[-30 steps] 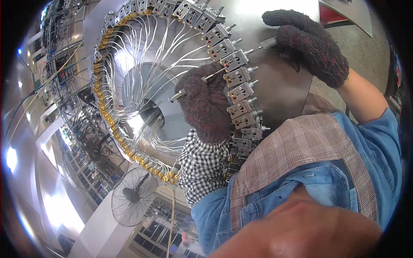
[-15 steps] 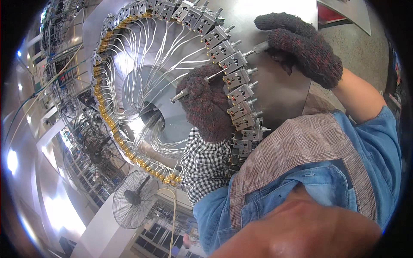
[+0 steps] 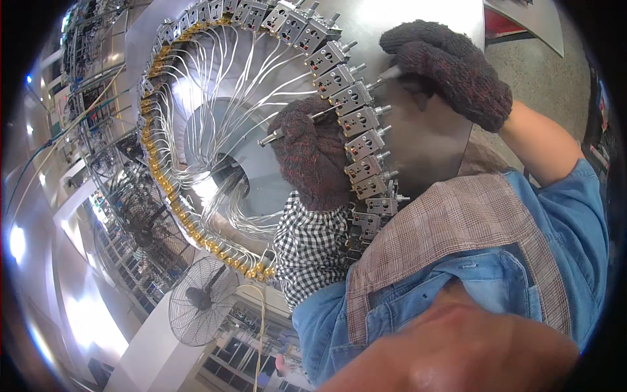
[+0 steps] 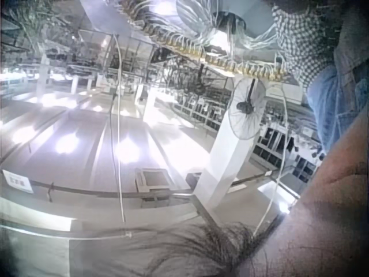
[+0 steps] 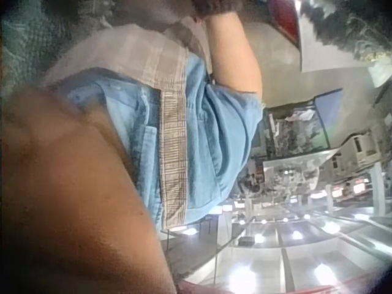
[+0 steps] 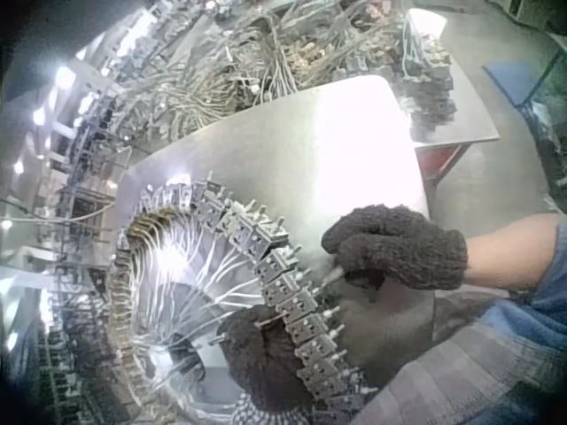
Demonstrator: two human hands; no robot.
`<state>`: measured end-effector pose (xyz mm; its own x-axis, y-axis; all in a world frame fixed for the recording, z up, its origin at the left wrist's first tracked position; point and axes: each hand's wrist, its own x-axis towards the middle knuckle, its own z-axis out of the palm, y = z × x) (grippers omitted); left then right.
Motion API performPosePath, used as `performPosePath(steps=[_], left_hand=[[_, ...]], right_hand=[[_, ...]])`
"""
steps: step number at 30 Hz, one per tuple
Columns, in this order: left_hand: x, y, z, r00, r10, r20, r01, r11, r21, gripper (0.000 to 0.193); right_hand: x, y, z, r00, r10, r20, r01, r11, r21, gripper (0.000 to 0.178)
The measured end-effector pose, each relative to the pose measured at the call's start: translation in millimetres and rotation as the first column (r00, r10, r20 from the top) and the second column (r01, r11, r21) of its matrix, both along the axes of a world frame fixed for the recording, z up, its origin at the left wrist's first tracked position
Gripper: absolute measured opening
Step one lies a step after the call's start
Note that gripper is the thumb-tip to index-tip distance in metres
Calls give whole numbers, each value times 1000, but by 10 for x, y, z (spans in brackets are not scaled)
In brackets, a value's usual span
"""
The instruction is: The recorder is wiring a large circular electronic component at a manual assembly station on a production floor.
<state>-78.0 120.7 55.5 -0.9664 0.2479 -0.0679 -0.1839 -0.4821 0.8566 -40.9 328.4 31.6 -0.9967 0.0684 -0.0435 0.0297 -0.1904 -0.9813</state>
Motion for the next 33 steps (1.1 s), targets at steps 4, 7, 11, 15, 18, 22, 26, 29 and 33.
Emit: performPosePath(steps=[4, 7, 11, 15, 18, 22, 26, 29, 33], left_hand=[[-6, 11, 1, 999, 49, 1, -49, 998, -35, 23], [-1, -9, 61, 999, 16, 33, -14, 999, -50, 22], [27, 30, 109, 1000, -14, 26, 13, 999, 42, 22], [21, 40, -9, 986, 129, -109, -141, 984, -112, 23], [19, 47, 16, 971, 67, -228, -121, 965, -232, 23], [0, 1, -28, 972, 47, -232, -110, 957, -268, 26], [28, 0, -35, 980, 155, -121, -174, 969, -173, 20], [28, -82, -58, 991, 116, -61, -128, 957, -260, 18], [21, -51, -90, 988, 116, -99, -137, 961, -241, 19]], right_hand=[[56, 40, 100, 985, 21, 173, -67, 962, 265, 26], [43, 61, 23, 995, 41, -87, -21, 975, 222, 26], [94, 61, 4, 997, 26, -71, -8, 969, 249, 27], [24, 159, -109, 796, 233, -558, 372, 540, 755, 25], [49, 17, 100, 1000, -9, 21, 9, 1000, 13, 25], [38, 59, -106, 932, 20, -361, 208, 787, 580, 25], [36, 9, 34, 990, -26, -138, 70, 942, 327, 27], [11, -24, 248, 971, -10, 239, 5, 1000, 21, 28], [27, -71, 205, 965, -97, 245, 71, 991, 112, 27]])
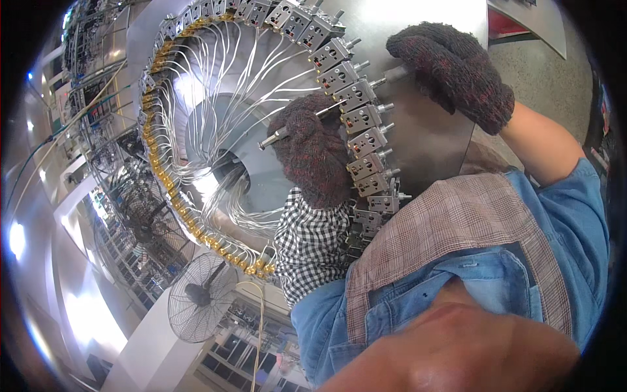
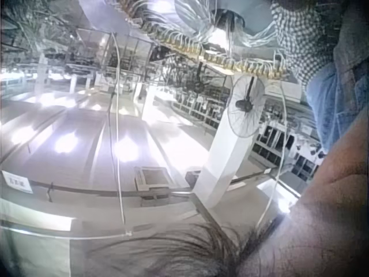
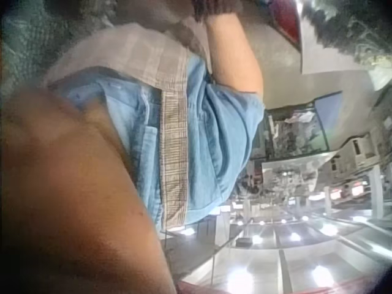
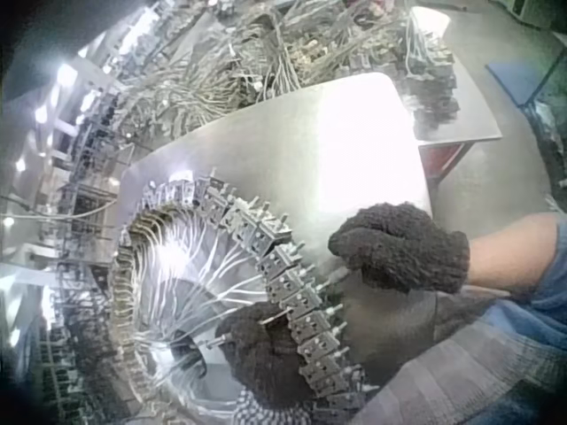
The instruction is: The recorder is wiring a large circular electronic component at a manual assembly station on a production floor.
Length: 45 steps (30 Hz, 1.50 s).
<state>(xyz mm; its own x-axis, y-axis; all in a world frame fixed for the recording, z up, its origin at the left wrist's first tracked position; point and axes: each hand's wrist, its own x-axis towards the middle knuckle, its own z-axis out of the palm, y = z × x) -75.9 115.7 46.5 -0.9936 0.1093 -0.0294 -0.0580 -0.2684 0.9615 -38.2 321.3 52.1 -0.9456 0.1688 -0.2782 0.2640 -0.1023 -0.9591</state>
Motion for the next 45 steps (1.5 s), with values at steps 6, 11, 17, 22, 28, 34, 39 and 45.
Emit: performPosePath(steps=[6, 11, 17, 22, 28, 34, 39, 45], left_hand=[[-13, 58, -6, 999, -5, -50, 13, 988, 155, 22], [-22, 63, 40, 999, -42, -33, 48, 968, 246, 24], [-20, 94, 117, 989, -140, -45, 147, 960, 237, 24], [-15, 74, 55, 996, -76, -54, 87, 967, 239, 23], [-16, 68, 54, 998, -64, -26, 67, 984, 165, 23], [26, 78, 82, 994, -65, -87, 70, 996, 59, 24], [2, 76, 97, 995, -65, -73, 72, 992, 107, 22], [5, 50, 80, 994, -104, -41, 111, 971, 211, 19]], right_hand=[[-41, -2, 100, 992, -6, 122, 21, 993, -116, 30], [-20, 34, 119, 995, 48, 89, -33, 987, -159, 31], [17, 49, 125, 999, 29, 24, -24, 986, -164, 31], [-27, 127, 159, 973, 160, 169, -130, 975, -179, 33], [11, 87, 69, 999, 45, 10, -43, 985, -168, 32], [-29, 140, 160, 978, 163, 128, -136, 971, -196, 34], [3, 33, 28, 990, -23, -136, 15, 998, -55, 31], [-8, 128, 134, 975, 138, 173, -106, 978, -181, 30]])
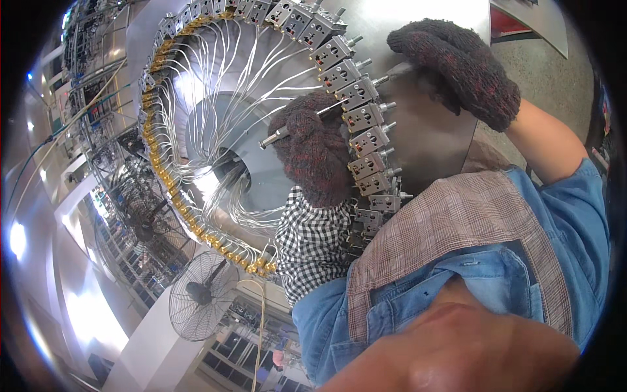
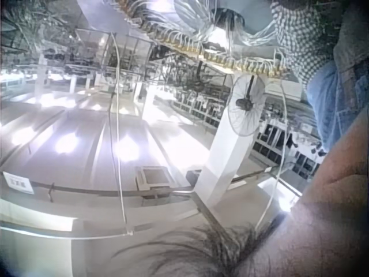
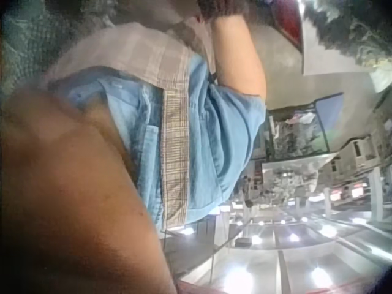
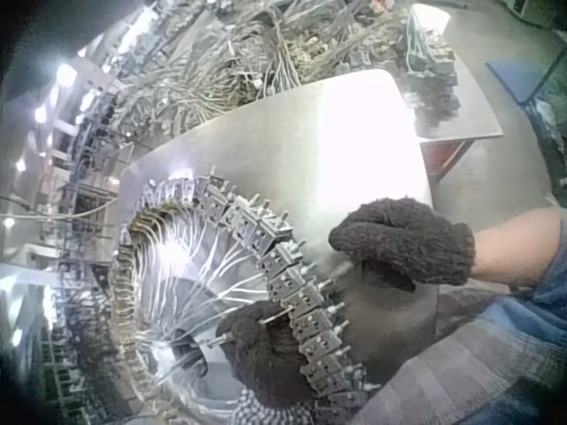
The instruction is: The recorder is wiring a large circular electronic component at a manual assembly station on a production floor.
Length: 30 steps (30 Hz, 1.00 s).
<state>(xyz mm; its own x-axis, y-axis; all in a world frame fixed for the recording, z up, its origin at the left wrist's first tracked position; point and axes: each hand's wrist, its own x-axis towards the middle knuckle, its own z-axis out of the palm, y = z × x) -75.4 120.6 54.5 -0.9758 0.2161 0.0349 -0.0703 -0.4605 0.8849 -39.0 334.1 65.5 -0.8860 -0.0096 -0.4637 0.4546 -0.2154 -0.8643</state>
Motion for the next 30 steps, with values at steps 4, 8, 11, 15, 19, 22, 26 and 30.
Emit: performPosePath(steps=[4, 8, 11, 15, 19, 22, 26, 30], left_hand=[[-20, -21, 10, 998, 34, 48, -27, 991, -128, 21], [27, 44, 45, 995, 94, 28, -87, 977, -192, 22], [2, 29, -18, 999, 44, -13, -45, 996, -72, 25], [-11, 45, 17, 999, -25, -24, 23, 996, -84, 26], [-7, 83, 40, 1000, 1, -16, -2, 998, -59, 28], [-2, 105, 70, 1000, 12, 6, -11, 998, -54, 28], [-22, 82, 86, 997, -36, 64, 42, 994, -101, 26], [-2, 109, 79, 998, -8, 61, 11, 998, -54, 24]], right_hand=[[-41, -81, 3, 996, -74, -50, 79, 990, 114, 30], [-36, -83, -99, 976, -117, -182, 143, 980, 135, 30], [-16, -31, -32, 985, -97, -143, 106, 993, 53, 30], [-1, -30, -1, 989, -91, -113, 82, 993, -81, 33], [5, -40, -5, 974, -166, -153, 152, 983, -104, 34], [11, 63, -13, 989, -46, -140, 25, 988, -150, 35], [-14, 124, -64, 989, -82, -127, 48, 967, -249, 33], [-18, 142, -87, 986, -41, -162, 0, 970, -244, 32]])
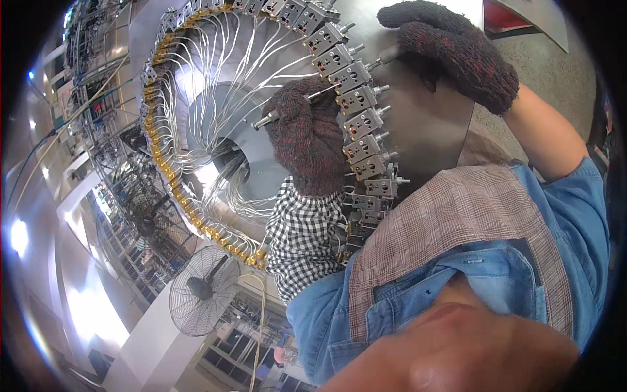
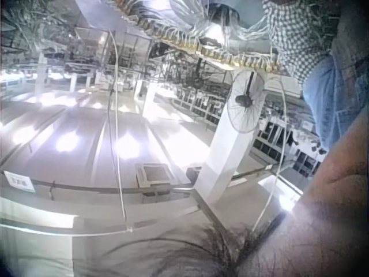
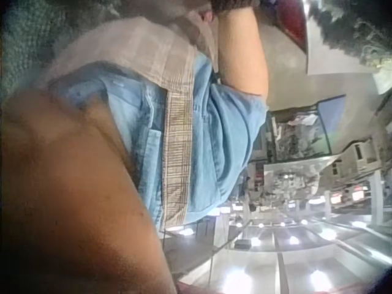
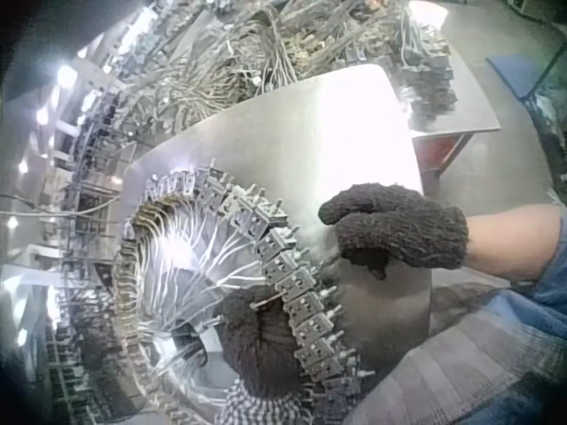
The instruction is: The recorder is wiring a large circular electronic component at a manual assembly station on a production floor.
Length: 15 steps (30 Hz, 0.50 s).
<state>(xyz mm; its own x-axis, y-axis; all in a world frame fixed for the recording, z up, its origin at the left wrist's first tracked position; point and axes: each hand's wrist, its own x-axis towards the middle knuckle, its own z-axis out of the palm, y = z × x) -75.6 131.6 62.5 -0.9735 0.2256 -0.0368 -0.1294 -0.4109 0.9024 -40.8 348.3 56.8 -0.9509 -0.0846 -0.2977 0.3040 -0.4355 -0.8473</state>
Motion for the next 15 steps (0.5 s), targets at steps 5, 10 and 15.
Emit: performPosePath(steps=[5, 10, 15], left_hand=[[-4, 20, -6, 999, 13, -31, -13, 1000, -10, 21], [-8, -23, -67, 997, 41, -69, -50, 991, -128, 14], [19, 27, -7, 1000, 23, -10, -24, 998, -62, 15]], right_hand=[[-43, -120, -98, 902, -93, -422, 293, 848, 441, 24], [-84, 42, -368, 641, 231, -732, 489, 611, 622, 19], [-65, -81, 41, 989, -146, -33, 148, 919, 366, 18]])
